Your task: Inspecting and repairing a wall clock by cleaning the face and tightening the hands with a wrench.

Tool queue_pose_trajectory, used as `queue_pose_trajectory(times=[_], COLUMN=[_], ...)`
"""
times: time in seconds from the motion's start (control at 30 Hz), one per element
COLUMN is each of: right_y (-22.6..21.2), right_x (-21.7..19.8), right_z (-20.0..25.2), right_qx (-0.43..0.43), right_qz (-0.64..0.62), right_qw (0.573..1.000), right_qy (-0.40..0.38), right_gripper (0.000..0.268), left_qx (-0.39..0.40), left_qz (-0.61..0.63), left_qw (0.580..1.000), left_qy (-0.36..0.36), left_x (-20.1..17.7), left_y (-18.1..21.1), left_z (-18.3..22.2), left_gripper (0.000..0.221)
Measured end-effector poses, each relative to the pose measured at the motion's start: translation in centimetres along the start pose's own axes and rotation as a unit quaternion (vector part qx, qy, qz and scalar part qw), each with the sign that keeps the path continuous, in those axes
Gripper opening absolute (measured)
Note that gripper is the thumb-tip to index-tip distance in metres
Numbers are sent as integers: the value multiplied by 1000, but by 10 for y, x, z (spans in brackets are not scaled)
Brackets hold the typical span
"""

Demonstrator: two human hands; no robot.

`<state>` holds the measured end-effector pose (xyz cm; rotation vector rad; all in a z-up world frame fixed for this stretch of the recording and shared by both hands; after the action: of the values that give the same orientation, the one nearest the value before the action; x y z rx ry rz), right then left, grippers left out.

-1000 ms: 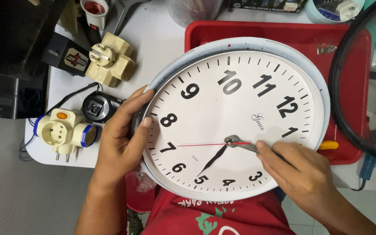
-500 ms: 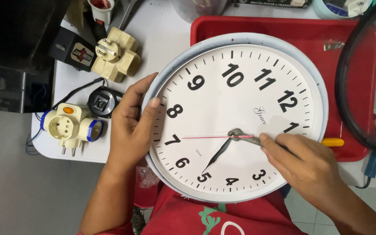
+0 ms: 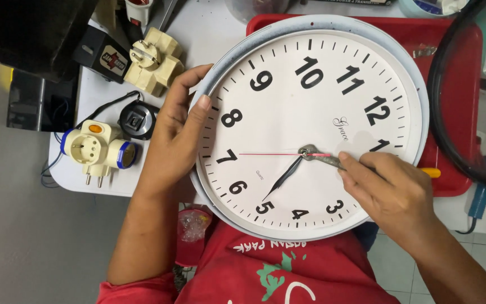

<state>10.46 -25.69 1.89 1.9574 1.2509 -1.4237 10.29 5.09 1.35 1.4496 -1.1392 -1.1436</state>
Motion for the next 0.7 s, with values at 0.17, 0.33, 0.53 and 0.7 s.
queue_pose_trajectory(times=[0.17, 0.33, 0.53, 0.7], right_y=[-5, -12, -17, -17], right_x=[-4, -6, -7, -9], right_z=[1, 8, 13, 15], right_qx=[-4, 2, -5, -14], right_qz=[8, 23, 38, 44], right_qw=[999, 997, 993, 993], right_qy=[37, 77, 108, 111], right_gripper=[26, 21, 20, 21], left_qx=[-53, 64, 114, 127], left_qz=[28, -16, -34, -44], left_qw=[998, 998, 993, 991], left_qy=[26, 7, 9, 16], left_x=[1, 2, 5, 4], left_y=[-15, 2, 16, 18], left_z=[1, 1, 5, 9], left_gripper=[44, 37, 36, 36])
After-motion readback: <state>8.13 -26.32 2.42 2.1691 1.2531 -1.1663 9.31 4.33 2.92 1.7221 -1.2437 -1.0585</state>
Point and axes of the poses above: each hand's wrist, its own z-axis away from the middle knuckle, its own x-axis out of the palm, y = z × x, the point moved 6 cm from there along -z, towards the middle knuckle, and after that the axes turned 2 degrees about -y, right-handed, at the moved point
